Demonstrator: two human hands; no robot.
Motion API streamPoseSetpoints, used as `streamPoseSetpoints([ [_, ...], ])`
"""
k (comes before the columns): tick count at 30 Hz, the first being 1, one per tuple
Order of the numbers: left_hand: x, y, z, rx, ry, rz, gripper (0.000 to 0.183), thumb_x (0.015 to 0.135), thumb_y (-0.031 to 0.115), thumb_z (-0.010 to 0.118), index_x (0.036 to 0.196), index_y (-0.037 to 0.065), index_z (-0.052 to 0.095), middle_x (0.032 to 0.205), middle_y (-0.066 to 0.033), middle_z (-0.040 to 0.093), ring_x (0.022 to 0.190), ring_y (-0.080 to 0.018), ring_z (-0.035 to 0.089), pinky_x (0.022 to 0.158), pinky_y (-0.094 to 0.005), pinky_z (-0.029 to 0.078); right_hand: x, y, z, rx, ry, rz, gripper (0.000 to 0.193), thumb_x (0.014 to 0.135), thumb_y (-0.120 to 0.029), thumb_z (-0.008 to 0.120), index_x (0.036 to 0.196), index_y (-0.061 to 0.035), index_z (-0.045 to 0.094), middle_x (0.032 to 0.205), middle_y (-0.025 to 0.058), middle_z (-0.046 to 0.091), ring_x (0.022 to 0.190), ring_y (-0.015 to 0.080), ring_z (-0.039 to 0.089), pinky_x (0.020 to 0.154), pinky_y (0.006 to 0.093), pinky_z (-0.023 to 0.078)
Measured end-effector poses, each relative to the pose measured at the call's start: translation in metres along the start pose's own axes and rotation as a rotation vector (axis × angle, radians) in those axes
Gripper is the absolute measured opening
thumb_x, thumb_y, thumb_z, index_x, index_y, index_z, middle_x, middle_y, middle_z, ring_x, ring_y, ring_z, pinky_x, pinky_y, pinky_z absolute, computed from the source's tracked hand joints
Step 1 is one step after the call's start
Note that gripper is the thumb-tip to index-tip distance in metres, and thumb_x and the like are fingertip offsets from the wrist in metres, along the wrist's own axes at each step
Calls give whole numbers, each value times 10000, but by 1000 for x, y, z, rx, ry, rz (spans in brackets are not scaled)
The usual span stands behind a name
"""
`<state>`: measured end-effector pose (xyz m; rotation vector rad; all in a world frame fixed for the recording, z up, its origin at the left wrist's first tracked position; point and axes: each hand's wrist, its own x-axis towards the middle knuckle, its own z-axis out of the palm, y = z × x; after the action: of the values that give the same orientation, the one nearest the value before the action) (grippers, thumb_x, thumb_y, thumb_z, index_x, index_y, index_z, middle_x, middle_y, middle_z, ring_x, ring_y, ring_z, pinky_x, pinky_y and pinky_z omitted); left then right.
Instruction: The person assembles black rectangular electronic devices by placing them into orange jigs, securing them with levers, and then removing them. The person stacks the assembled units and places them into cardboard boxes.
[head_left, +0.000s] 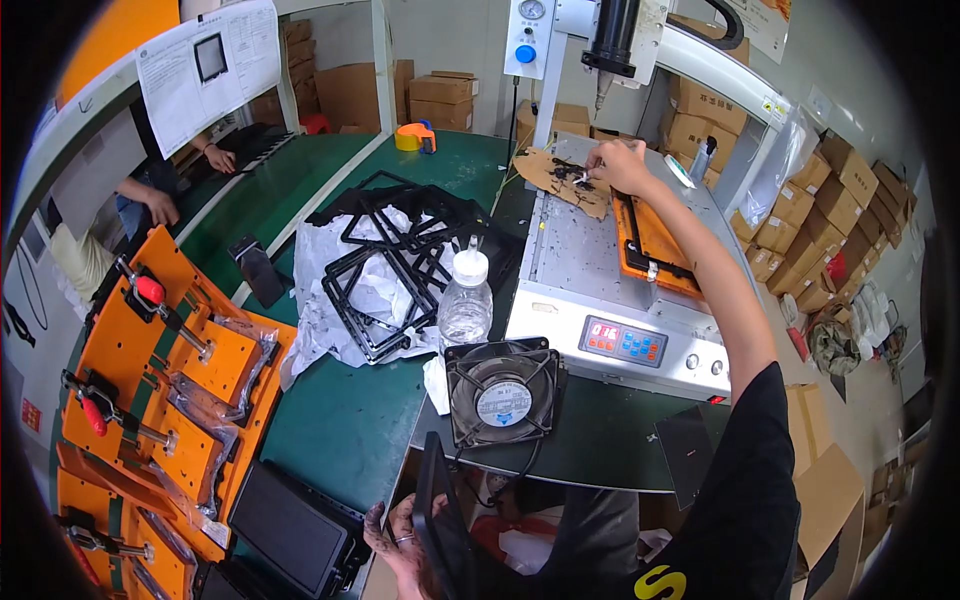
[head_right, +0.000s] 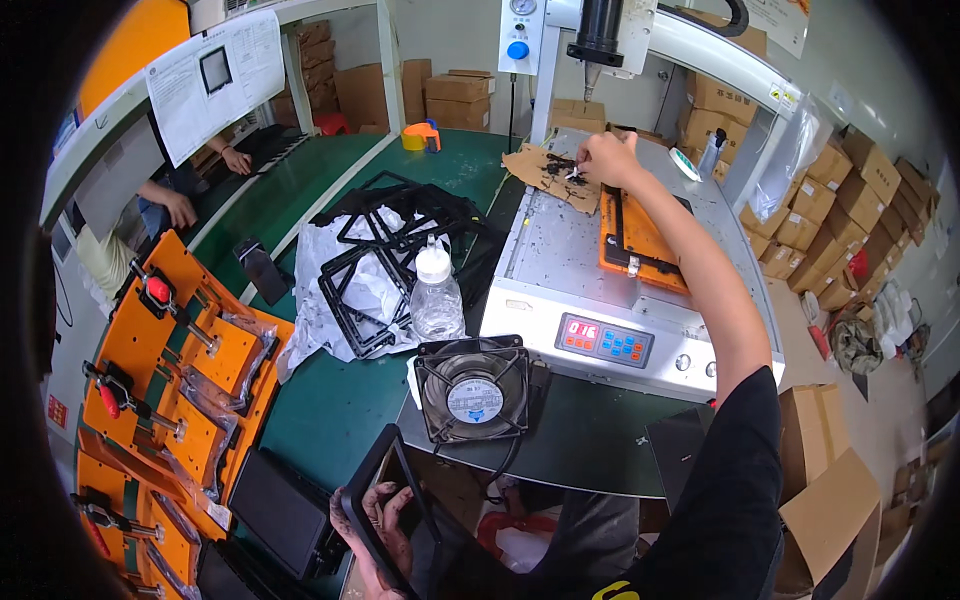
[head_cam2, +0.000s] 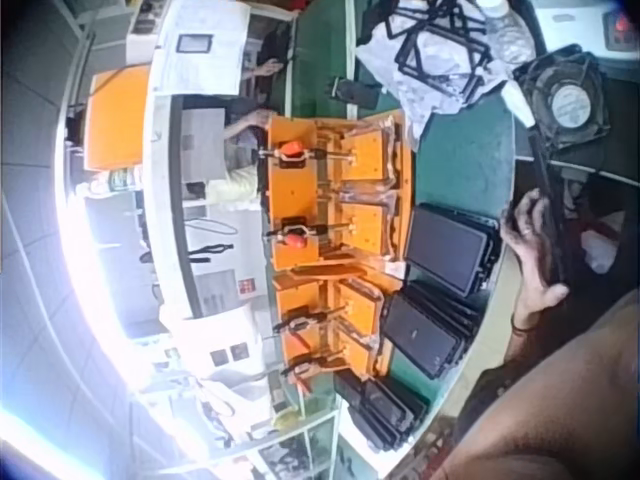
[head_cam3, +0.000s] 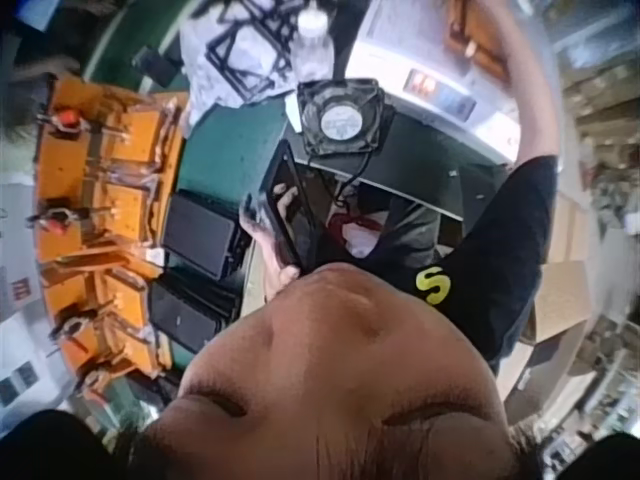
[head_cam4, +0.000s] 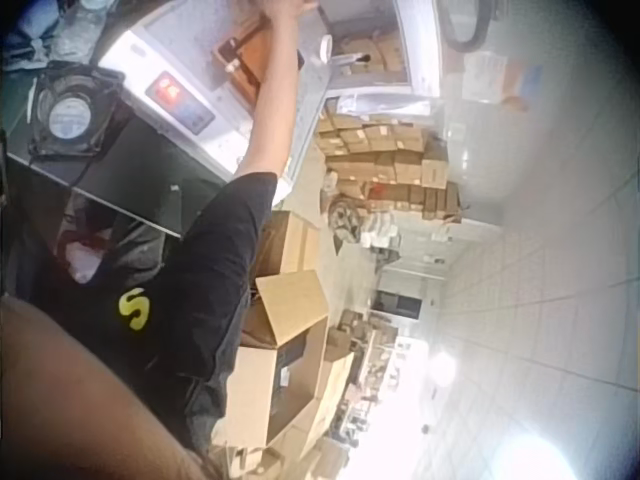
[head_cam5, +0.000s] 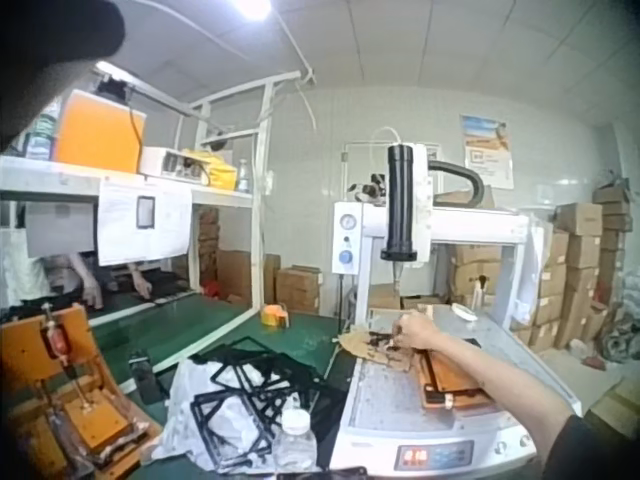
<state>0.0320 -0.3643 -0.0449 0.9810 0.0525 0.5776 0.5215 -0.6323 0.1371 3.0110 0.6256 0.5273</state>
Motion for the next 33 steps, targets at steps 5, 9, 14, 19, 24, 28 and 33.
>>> streamPoseSetpoints([
  [5, 4, 1, 14, 89, 354, -99, 577, 767, -1, 669, 1196, 20, 284, 841, -121, 665, 845, -196, 641, 828, -317, 473, 2, 1, 0, 81, -13, 41, 113, 732, -222, 672, 826, -161, 680, 877, 5, 634, 1009, 182, 524, 865, 470, 250],
  [9, 6, 4, 30, 118, 436, -66, 609, 716, 3, 719, 1173, 1, 315, 817, -79, 670, 864, -163, 638, 830, -285, 457, -7, -13, -1, -96, 12, -146, 126, 730, -224, 678, 841, -164, 676, 936, 10, 597, 1041, 204, 487, 881, 472, 254],
  [14, -2, 3, 15, 11, 150, 20, 778, 725, 97, 692, 1304, 70, 173, 1031, -204, 560, 970, -264, 575, 928, -372, 427, 2, -13, 4, -221, 60, -190, 137, 725, -202, 683, 852, -151, 671, 908, 25, 586, 1016, 233, 489, 885, 461, 276],
  [19, -8, 6, -12, -21, -187, 70, 1235, 538, 471, 779, 1454, 169, 7, 1297, -260, 288, 1233, -397, 315, 1021, -549, 256, 15, 10, 19, 303, 189, 93, 145, 733, -170, 682, 853, -90, 669, 840, 83, 637, 871, 267, 590, 782, 414, 429],
  [24, -9, 14, -13, 6, -173, 23, 1242, 528, 459, 781, 1455, 180, 2, 1303, -261, 282, 1240, -386, 313, 1035, -528, 254, 26, 43, 35, 601, 210, 206, 214, 765, -167, 692, 857, 22, 653, 832, 127, 668, 771, 192, 633, 713, 319, 482],
  [28, -6, 26, 1, 41, -114, 14, 1249, 509, 445, 791, 1450, 186, 12, 1300, -264, 281, 1239, -386, 317, 1037, -525, 254, 15, 31, 30, 417, 162, 140, 249, 816, -231, 618, 958, -28, 599, 953, 165, 654, 917, 304, 621, 818, 400, 452],
  [33, -7, 27, 1, 43, -59, -27, 1266, 471, 434, 815, 1439, 183, 39, 1301, -260, 280, 1234, -380, 324, 1033, -521, 262, 14, 10, 25, 156, -31, 181, 229, 930, -259, 426, 1098, -105, 407, 1081, 180, 599, 1045, 384, 544, 866, 549, 343],
])
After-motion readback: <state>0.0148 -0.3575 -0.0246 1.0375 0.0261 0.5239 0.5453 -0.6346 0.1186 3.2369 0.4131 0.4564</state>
